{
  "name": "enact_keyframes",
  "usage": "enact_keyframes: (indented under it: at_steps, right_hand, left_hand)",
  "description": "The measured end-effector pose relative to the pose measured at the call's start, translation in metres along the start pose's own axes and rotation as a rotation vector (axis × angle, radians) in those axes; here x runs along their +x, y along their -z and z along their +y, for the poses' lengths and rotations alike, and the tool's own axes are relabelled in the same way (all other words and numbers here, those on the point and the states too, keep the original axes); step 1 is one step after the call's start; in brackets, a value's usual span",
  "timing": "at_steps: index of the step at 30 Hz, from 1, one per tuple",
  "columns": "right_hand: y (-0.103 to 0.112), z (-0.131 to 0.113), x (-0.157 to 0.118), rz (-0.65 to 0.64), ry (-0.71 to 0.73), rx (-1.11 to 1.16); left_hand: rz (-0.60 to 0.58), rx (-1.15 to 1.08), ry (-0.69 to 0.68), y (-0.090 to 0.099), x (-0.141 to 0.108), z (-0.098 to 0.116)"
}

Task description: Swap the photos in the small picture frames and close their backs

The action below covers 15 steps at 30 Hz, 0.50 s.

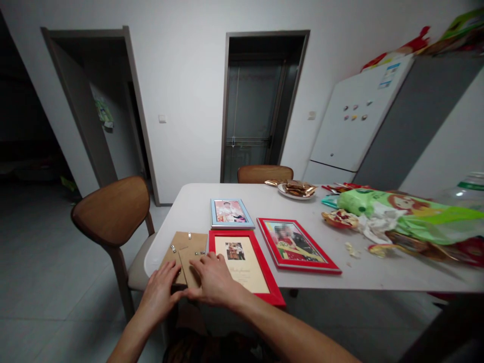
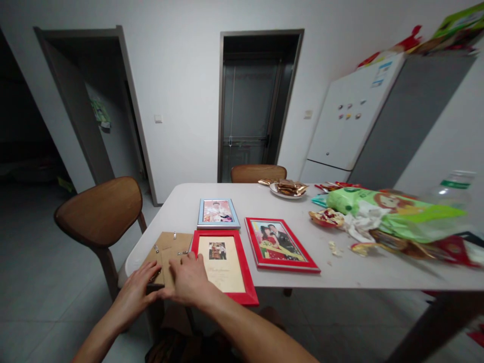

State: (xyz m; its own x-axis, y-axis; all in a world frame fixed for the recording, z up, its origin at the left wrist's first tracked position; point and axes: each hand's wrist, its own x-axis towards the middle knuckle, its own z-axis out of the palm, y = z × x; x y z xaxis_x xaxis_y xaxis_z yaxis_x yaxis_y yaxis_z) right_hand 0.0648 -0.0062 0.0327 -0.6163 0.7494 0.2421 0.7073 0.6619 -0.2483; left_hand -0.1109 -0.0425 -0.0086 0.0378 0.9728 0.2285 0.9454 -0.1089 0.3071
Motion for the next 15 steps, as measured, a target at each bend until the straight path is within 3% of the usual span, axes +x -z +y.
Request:
enact_keyframes:
  at_steps: [4, 7, 11, 15]
  right_hand:
    - [-0.008, -0.006, 0.0, 0.077, -0.022, 0.056]
    - [0.005, -0.002, -0.001, 0.152, -0.001, 0.134]
    - [0.035, 0.01, -0.014, 0.226, 0.043, 0.19]
    - [0.054, 0.04, -0.046, 0.245, -0.007, 0.238]
  left_hand:
    - [0.138, 0.0, -0.025, -0.004, 0.002, -0.009]
    - [0.272, -0.002, -0.08, -0.004, 0.004, -0.003]
    - [0.474, -0.035, -0.188, 0.001, 0.007, 0.024]
    - [0.471, -0.091, -0.314, -0.002, 0.011, 0.061]
